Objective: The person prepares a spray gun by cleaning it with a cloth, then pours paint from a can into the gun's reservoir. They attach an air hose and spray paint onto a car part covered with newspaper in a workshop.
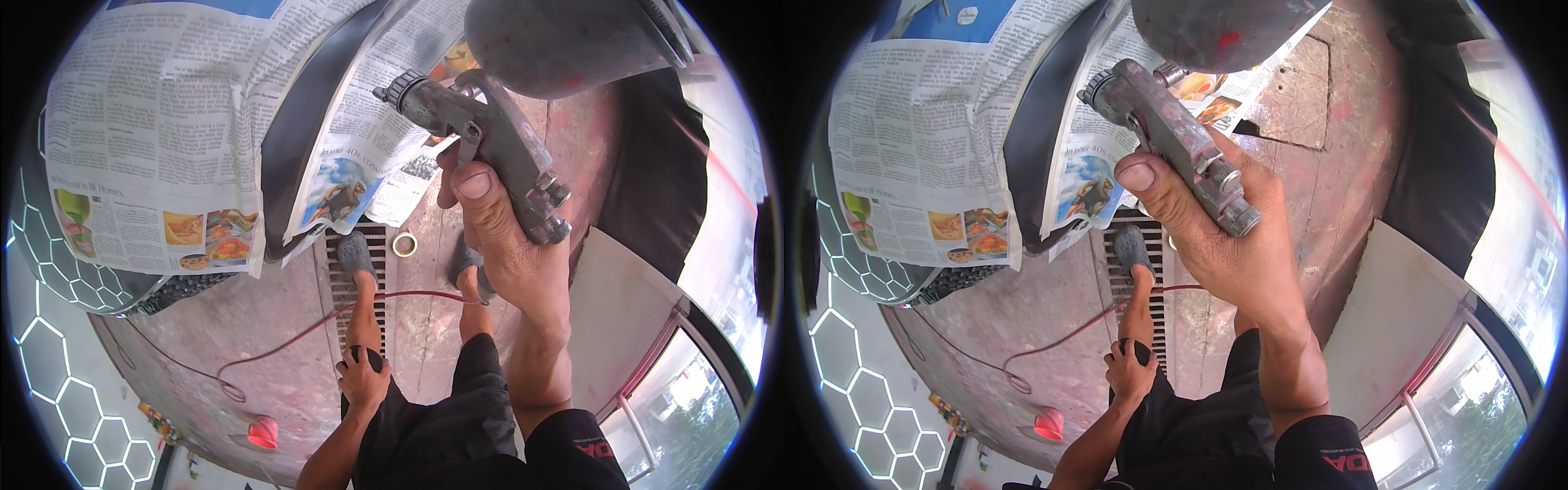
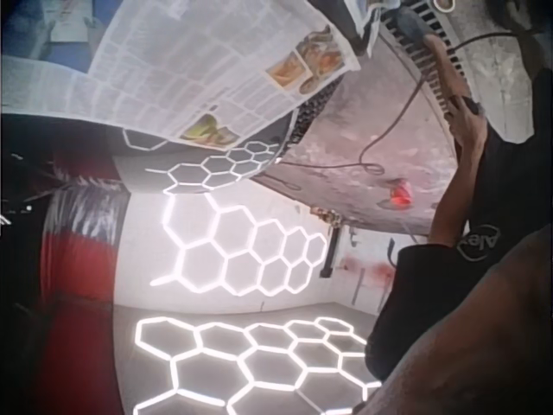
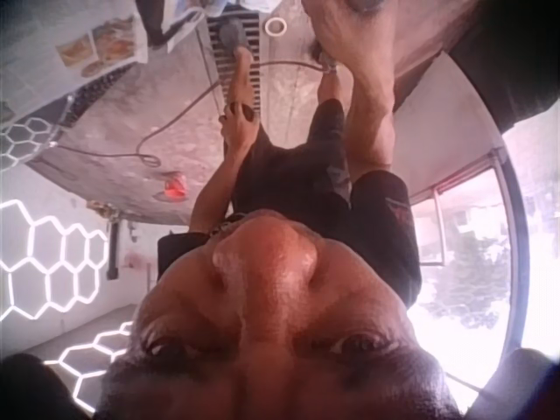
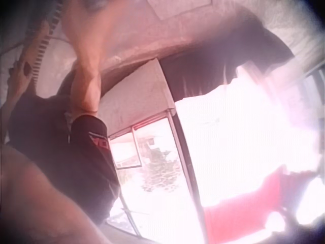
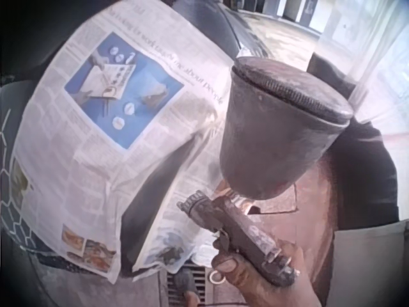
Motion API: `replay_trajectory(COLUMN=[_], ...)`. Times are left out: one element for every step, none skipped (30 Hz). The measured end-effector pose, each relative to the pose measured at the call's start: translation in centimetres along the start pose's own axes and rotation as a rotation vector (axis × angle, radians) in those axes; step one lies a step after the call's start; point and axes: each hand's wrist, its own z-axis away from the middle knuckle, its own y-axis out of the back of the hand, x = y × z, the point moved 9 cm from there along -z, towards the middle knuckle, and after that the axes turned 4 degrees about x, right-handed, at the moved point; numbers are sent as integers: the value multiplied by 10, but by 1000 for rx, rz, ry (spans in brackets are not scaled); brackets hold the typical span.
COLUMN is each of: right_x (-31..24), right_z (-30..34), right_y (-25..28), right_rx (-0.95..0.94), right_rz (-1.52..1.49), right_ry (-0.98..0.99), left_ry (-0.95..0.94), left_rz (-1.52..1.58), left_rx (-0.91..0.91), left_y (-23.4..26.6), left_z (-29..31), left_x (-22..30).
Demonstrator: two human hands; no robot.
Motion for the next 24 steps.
replay_trajectory(right_x=[-1,-4,-8,-12,-16,-19,-20,-21,-22,-22,-22,-21,-21,-20,-18,-15,-14,-13,-12,-6,-4,-2,-2,-1], right_z=[-2,-6,-9,-12,-15,-19,-22,-24,-26,-26,-24,-23,-21,-18,-15,-12,-8,-3,1,7,13,18,23,26], right_y=[0,2,3,5,6,9,11,14,17,20,20,20,18,16,13,8,4,0,-3,-8,-10,-13,-14,-15], right_rx=[8,25,46,68,88,112,133,155,178,195,198,201,193,171,150,116,88,59,31,-1,-33,-65,-98,-129], right_rz=[10,52,57,64,70,65,56,47,39,1,-6,-13,14,14,15,-9,-5,-1,4,20,28,37,38,42], right_ry=[23,74,96,119,142,177,192,207,222,193,171,150,136,121,107,91,86,81,75,83,64,47,3,-39], left_ry=[0,0,1,-1,1,2,2,2,1,-2,-3,-4,-2,-1,0,-1,-4,-8,-10,-8,-7,-3,1,1], left_rz=[-4,-7,-10,-13,-15,-17,-15,-14,-12,-11,-10,-9,-10,-10,-10,-10,-10,-9,-9,-9,-9,-10,-11,-12], left_rx=[-1,-2,-2,-1,0,0,1,0,-1,2,5,8,9,10,11,15,18,22,22,22,23,18,14,8], left_y=[1,1,1,1,1,0,0,1,1,1,2,2,1,0,-1,-1,0,0,-1,0,0,0,0,1], left_z=[0,0,0,0,1,1,1,1,1,1,1,1,1,1,1,1,1,1,1,1,1,1,1,1], left_x=[0,1,1,1,0,0,0,0,0,1,0,0,0,-1,-1,-2,-1,0,0,-1,-1,-2,-2,-2])
